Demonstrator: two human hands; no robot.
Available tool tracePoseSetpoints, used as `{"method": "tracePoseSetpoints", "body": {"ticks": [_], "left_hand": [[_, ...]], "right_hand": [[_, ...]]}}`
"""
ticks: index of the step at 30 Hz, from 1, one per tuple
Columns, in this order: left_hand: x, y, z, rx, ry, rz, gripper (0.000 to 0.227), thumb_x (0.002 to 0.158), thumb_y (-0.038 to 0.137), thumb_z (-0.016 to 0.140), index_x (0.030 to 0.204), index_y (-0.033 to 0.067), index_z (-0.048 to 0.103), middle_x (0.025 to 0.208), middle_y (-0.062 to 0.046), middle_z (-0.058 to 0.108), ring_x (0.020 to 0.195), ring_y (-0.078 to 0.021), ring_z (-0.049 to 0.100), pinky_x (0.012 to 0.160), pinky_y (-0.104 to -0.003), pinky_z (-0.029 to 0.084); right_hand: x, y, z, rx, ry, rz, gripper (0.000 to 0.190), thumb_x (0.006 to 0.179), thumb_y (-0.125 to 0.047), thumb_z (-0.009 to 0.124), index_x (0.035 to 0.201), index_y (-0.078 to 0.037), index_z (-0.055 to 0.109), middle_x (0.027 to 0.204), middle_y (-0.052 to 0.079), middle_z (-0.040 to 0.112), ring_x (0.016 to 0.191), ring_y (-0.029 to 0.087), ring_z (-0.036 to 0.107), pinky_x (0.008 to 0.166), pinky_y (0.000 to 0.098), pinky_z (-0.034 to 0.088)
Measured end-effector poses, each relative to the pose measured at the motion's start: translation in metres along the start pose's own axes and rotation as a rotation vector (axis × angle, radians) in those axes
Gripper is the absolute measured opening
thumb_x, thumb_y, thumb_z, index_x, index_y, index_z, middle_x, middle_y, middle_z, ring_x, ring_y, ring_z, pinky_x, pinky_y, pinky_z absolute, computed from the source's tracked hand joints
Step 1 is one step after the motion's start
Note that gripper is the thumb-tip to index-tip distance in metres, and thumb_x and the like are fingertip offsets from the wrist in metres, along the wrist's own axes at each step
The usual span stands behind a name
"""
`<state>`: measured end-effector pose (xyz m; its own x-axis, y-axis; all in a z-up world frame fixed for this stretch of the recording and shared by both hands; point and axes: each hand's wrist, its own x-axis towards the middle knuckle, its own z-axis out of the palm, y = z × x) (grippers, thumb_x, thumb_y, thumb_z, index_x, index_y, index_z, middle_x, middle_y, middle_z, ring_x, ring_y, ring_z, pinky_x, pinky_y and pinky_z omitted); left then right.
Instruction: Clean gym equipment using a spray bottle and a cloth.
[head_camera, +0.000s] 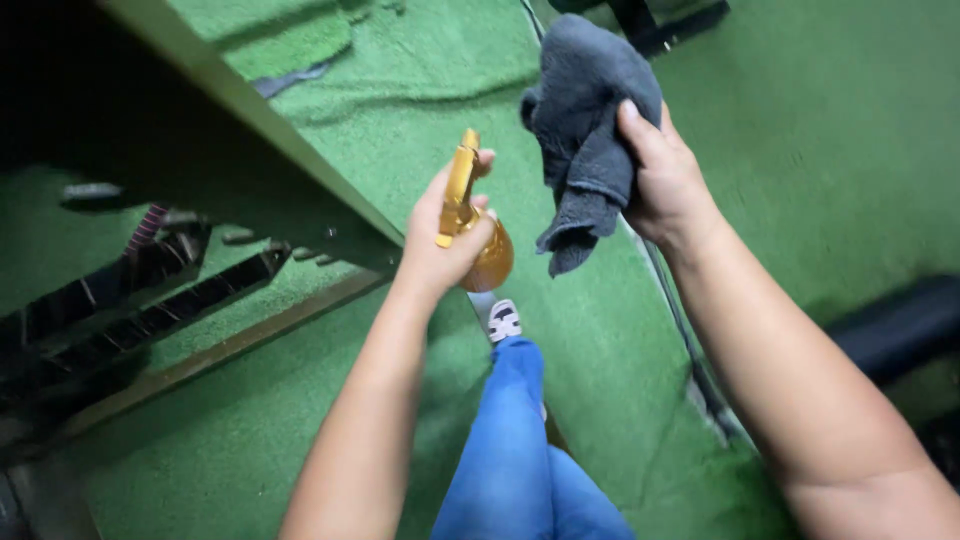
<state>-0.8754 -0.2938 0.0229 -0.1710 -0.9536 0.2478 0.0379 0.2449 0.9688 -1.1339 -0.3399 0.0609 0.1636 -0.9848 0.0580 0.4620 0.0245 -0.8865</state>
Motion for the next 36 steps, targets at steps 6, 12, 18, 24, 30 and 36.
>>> {"method": "tracePoseSetpoints", "body": {"ticks": [6,12,18,24,30,36], "left_hand": [[0.07,-0.029,0.009,0.033,0.032,-0.026,0.067,0.089,0.001,0.062,0.153,0.0066,0.044,0.145,-0.005,0.06,0.139,-0.0167,0.057,0.105,-0.032,0.052],[0.142,-0.026,0.011,0.111,0.086,-0.098,0.066,0.086,0.004,0.064,0.15,0.0075,0.046,0.138,-0.002,0.063,0.097,-0.0133,0.061,0.093,-0.029,0.053],[0.2,-0.019,0.003,0.208,0.179,-0.018,0.064,0.085,0.009,0.066,0.146,0.0083,0.05,0.131,-0.004,0.065,0.097,-0.0148,0.061,0.093,-0.031,0.053],[0.255,-0.023,-0.007,0.256,0.377,-0.098,0.063,0.083,0.01,0.065,0.145,0.0101,0.051,0.127,-0.005,0.066,0.097,-0.0163,0.065,0.092,-0.031,0.055],[0.301,-0.052,-0.021,0.276,0.642,-0.079,0.067,0.082,0.011,0.067,0.146,0.0096,0.047,0.136,-0.005,0.065,0.095,-0.0165,0.067,0.088,-0.032,0.057],[0.328,-0.053,-0.029,0.366,0.9,-0.172,0.062,0.082,0.009,0.068,0.142,0.0086,0.053,0.133,-0.007,0.065,0.095,-0.019,0.074,0.086,-0.033,0.06]], "right_hand": [[0.091,-0.001,-0.033,0.087,0.068,0.116,0.048,0.106,-0.026,0.05,0.151,-0.012,0.038,0.145,0.013,0.054,0.128,0.029,0.06,0.113,0.0482,0.05],[0.171,-0.009,-0.051,0.055,0.046,0.155,0.05,0.108,-0.027,0.051,0.154,-0.009,0.04,0.148,0.013,0.055,0.132,0.028,0.058,0.115,0.0449,0.047],[0.245,-0.044,-0.037,0.028,-0.146,0.16,0.059,0.1,-0.024,0.055,0.155,-0.009,0.039,0.15,0.012,0.054,0.137,0.028,0.056,0.118,0.0458,0.046],[0.333,-0.061,-0.02,0.05,-0.341,0.285,0.072,0.082,-0.014,0.054,0.152,-0.005,0.045,0.144,0.013,0.057,0.132,0.03,0.058,0.116,0.0449,0.048],[0.427,-0.051,-0.042,-0.143,-0.48,0.426,0.074,0.078,-0.002,0.054,0.151,-0.005,0.047,0.131,0.01,0.061,0.117,0.025,0.061,0.102,0.0413,0.052],[0.5,-0.016,-0.046,-0.222,-0.525,0.611,0.043,0.105,-0.014,0.056,0.147,-0.008,0.051,0.122,0.01,0.062,0.103,0.023,0.064,0.088,0.0413,0.056]]}}
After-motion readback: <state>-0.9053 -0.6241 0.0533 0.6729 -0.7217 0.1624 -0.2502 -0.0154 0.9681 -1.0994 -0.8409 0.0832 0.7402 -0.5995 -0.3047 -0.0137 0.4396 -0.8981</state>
